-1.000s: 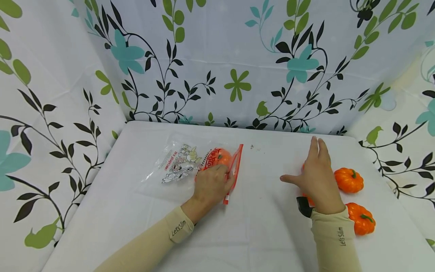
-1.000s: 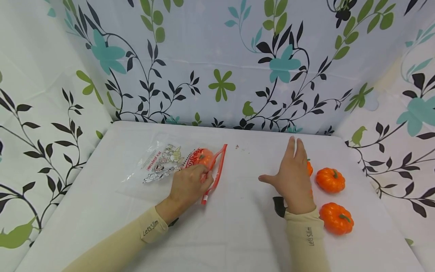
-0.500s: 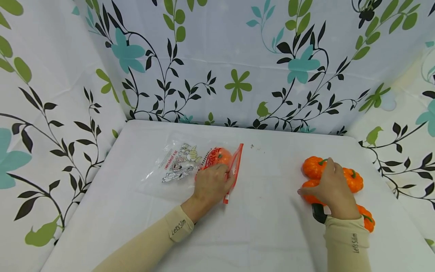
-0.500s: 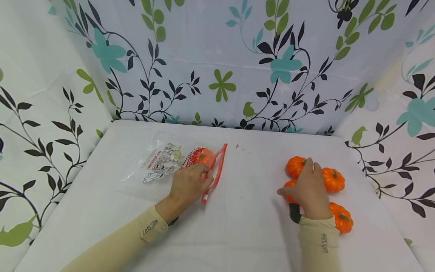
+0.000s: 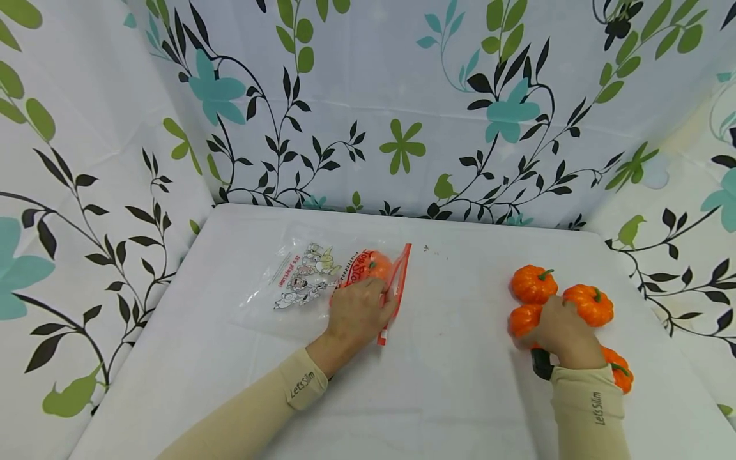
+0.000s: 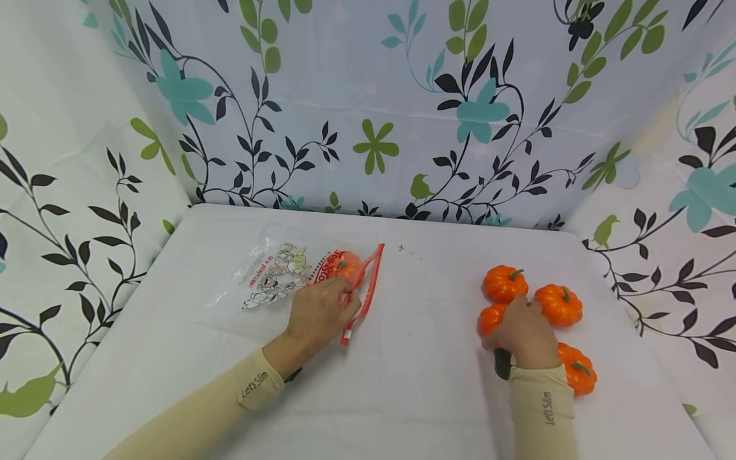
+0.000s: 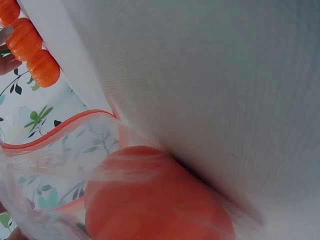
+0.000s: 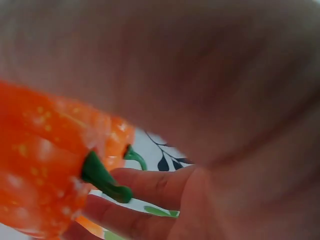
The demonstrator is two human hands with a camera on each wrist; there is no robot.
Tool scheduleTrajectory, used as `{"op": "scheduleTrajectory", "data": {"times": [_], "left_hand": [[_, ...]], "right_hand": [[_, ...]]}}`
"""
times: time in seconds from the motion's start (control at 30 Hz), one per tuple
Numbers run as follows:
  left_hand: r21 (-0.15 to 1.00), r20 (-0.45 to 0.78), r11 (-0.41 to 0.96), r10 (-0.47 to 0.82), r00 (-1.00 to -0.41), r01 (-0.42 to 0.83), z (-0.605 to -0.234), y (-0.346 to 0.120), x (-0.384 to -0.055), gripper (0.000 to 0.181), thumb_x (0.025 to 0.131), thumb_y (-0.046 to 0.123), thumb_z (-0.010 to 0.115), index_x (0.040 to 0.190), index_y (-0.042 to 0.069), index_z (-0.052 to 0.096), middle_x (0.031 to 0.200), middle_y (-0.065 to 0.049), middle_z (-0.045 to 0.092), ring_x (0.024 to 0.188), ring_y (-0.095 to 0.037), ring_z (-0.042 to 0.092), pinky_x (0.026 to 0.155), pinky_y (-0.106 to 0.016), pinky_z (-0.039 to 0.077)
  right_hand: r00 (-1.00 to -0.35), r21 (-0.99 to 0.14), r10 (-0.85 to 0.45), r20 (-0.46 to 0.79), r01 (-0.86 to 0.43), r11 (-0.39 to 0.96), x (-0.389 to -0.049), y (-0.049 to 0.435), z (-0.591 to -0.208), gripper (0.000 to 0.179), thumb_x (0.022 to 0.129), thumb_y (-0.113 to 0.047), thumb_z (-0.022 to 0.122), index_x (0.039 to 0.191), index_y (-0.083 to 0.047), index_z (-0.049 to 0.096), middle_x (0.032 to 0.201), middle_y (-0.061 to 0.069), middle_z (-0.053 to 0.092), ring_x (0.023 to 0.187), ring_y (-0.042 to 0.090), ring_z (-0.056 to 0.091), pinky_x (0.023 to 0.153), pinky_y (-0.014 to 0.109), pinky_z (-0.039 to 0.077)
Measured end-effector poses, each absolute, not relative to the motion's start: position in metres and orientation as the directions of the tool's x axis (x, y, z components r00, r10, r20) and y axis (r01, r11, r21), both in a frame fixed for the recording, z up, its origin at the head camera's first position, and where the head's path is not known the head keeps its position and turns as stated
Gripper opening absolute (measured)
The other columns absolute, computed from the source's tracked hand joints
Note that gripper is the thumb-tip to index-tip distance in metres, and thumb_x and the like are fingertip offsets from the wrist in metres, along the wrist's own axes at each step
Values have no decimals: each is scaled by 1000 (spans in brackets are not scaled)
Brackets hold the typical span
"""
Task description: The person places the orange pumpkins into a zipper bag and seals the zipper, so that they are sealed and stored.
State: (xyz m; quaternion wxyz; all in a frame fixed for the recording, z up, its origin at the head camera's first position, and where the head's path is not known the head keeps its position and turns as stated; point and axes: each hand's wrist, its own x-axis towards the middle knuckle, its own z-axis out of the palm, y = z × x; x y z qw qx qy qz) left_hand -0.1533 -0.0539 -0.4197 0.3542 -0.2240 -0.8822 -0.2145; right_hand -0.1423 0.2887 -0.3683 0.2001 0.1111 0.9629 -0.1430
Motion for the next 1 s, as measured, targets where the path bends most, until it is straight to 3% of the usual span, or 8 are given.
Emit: {"op": "scheduleTrajectory", "data": {"times": [0.23, 0.4, 0.53, 0.63, 0.7, 1.0], "left_hand": [[218, 721, 808, 244, -649, 547, -420, -54, -153, 19, 79, 10, 77, 68, 11, 62, 57, 2, 57, 44, -13, 51, 39, -27, 40], [222, 719, 803, 248, -649, 553, -421, -54, -154, 18, 79, 9, 76, 68, 11, 61, 56, 2, 56, 44, -13, 51, 39, -26, 39], [227, 717, 800, 249, -651, 556, -420, -54, -154, 18, 79, 9, 76, 69, 11, 61, 56, 2, 56, 44, -12, 51, 39, -25, 39], [232, 713, 801, 246, -657, 552, -420, -54, -154, 17, 79, 9, 76, 69, 11, 62, 57, 2, 56, 44, -12, 51, 39, -25, 38], [235, 708, 804, 243, -663, 546, -420, -55, -153, 17, 79, 10, 76, 69, 11, 63, 56, 3, 56, 44, -11, 50, 39, -24, 37], [253, 684, 813, 233, -692, 524, -417, -54, -150, 15, 80, 13, 77, 72, 12, 65, 58, 2, 59, 44, -10, 48, 39, -22, 33]], "right_hand": [[-888, -230, 149, -436, 270, 935, -146, 291, -373, 104, 74, -29, 89, 133, 27, 24, 117, 45, 39, 92, 47, 52, 85, 59, 51], [-899, -255, 144, -413, 266, 930, -146, 288, -371, 88, 76, -29, 86, 128, 22, 36, 108, 35, 47, 90, 43, 52, 76, 50, 51], [-931, -310, 63, -360, 183, 933, -148, 276, -371, 84, 77, -25, 85, 134, 15, 40, 119, 34, 48, 102, 45, 50, 85, 56, 50], [-953, -378, -48, -300, 72, 923, -152, 264, -373, 90, 76, -22, 86, 142, 12, 36, 133, 36, 43, 116, 49, 45, 98, 64, 42], [-959, -410, -116, -260, 1, 912, -156, 256, -376, 88, 76, -23, 87, 141, 9, 39, 135, 34, 44, 120, 48, 45, 101, 66, 40], [-963, -416, -201, -179, -111, 903, -163, 222, -383, 80, 75, -22, 87, 140, 0, 47, 136, 25, 49, 122, 43, 49, 100, 64, 42]]}}
